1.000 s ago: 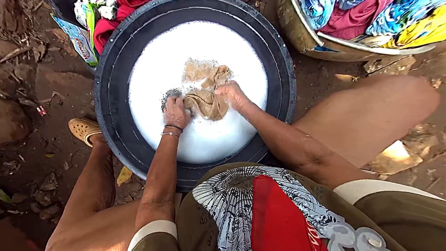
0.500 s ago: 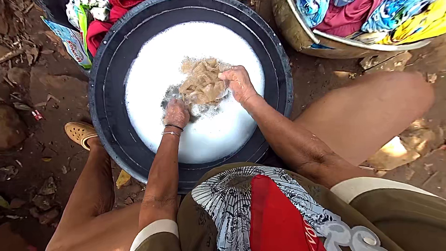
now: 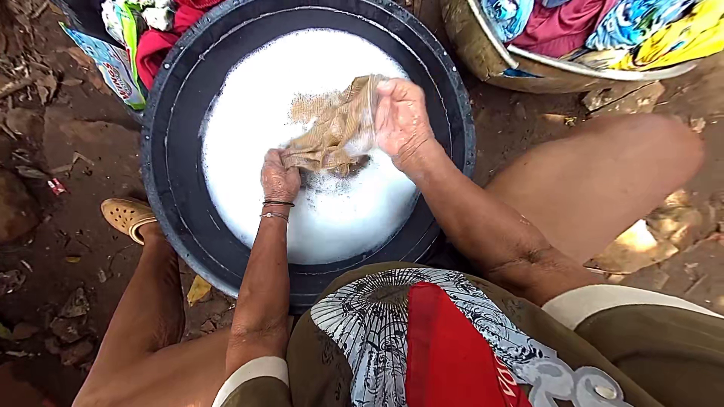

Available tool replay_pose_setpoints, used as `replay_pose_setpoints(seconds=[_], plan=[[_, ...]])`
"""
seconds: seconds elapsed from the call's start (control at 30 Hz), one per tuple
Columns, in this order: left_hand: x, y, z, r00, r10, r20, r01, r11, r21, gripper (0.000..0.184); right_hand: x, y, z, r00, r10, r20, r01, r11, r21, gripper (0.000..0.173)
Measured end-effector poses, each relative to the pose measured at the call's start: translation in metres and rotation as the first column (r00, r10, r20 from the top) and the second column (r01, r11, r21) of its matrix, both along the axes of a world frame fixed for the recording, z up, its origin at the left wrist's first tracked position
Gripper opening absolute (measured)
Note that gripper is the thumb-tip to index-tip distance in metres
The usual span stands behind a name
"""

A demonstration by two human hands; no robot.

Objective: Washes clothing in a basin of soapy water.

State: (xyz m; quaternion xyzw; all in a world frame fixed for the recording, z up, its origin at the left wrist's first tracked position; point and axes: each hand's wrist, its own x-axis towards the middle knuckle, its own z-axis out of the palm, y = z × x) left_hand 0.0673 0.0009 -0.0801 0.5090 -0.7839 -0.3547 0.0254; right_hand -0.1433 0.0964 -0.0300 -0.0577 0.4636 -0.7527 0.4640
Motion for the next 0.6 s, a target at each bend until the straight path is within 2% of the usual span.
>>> replay_pose_setpoints(seconds=[0.03,0.07,0.1,0.13,0.17,0.2,0.27,0.33,0.4,0.43,0.47,0.5,0.53,0.57,0.6], plan=[[0.003,-0.003,-0.001,1.0,0.004,-0.003,-0.004,1.0,-0.009,0.056,0.002,0.002,-0.004,1.0,0.01,0.016,-0.011,0.998,0.059,0.02],[0.006,-0.004,-0.003,0.995,-0.037,0.092,0.037,0.999,0.001,0.063,0.007,0.004,-0.003,0.999,0.007,0.039,-0.01,0.998,0.056,0.019],[0.009,-0.006,-0.003,0.969,-0.1,0.227,0.096,0.995,0.028,0.059,0.01,0.004,0.005,0.998,0.008,0.065,-0.007,1.0,-0.013,0.021],[0.011,-0.007,-0.004,0.93,-0.148,0.338,0.141,0.989,0.046,0.048,0.011,0.003,0.015,0.996,0.013,0.084,-0.004,0.994,-0.106,0.024],[0.013,-0.007,-0.005,0.908,-0.157,0.389,0.146,0.988,0.056,0.039,0.009,0.002,0.023,0.995,0.011,0.097,0.008,0.981,-0.193,0.026],[0.013,-0.007,-0.006,0.921,-0.13,0.367,0.124,0.991,0.039,0.038,0.005,-0.001,0.028,0.994,-0.002,0.106,0.029,0.967,-0.252,0.027],[0.015,-0.008,-0.009,0.97,-0.062,0.235,0.063,0.998,-0.001,0.046,-0.003,-0.003,0.021,0.995,-0.022,0.097,0.046,0.968,-0.247,0.028],[0.018,-0.008,-0.013,0.958,-0.102,0.268,0.101,0.995,0.017,0.052,-0.004,0.0,0.009,0.998,-0.016,0.063,0.023,0.993,-0.112,0.03],[0.016,-0.011,-0.007,0.943,-0.11,0.313,0.098,0.994,0.054,0.042,-0.005,0.002,0.013,0.994,-0.038,0.1,0.046,0.996,-0.076,0.03],[0.017,-0.013,-0.004,0.97,-0.063,0.237,0.052,0.997,0.049,0.04,-0.008,0.005,0.019,0.992,-0.054,0.118,0.068,0.991,-0.116,0.029],[0.021,-0.015,-0.003,0.997,0.032,0.073,-0.035,0.998,0.047,0.039,-0.01,0.01,0.022,0.985,-0.095,0.146,0.118,0.98,-0.161,0.029],[0.021,-0.019,0.0,0.966,0.187,-0.179,-0.17,0.98,0.104,0.04,-0.014,0.013,0.024,0.976,-0.131,0.176,0.167,0.964,-0.209,0.029],[0.018,-0.026,0.006,0.854,0.311,-0.417,-0.247,0.948,0.201,0.043,-0.018,0.013,0.023,0.969,-0.152,0.194,0.196,0.953,-0.231,0.03],[0.012,-0.03,0.018,0.712,0.368,-0.598,-0.24,0.928,0.286,0.043,-0.02,0.014,0.021,0.969,-0.162,0.184,0.198,0.959,-0.2,0.032],[0.005,-0.03,0.035,0.605,0.367,-0.707,-0.182,0.928,0.326,0.042,-0.017,0.015,0.018,0.973,-0.165,0.163,0.183,0.978,-0.104,0.033]])
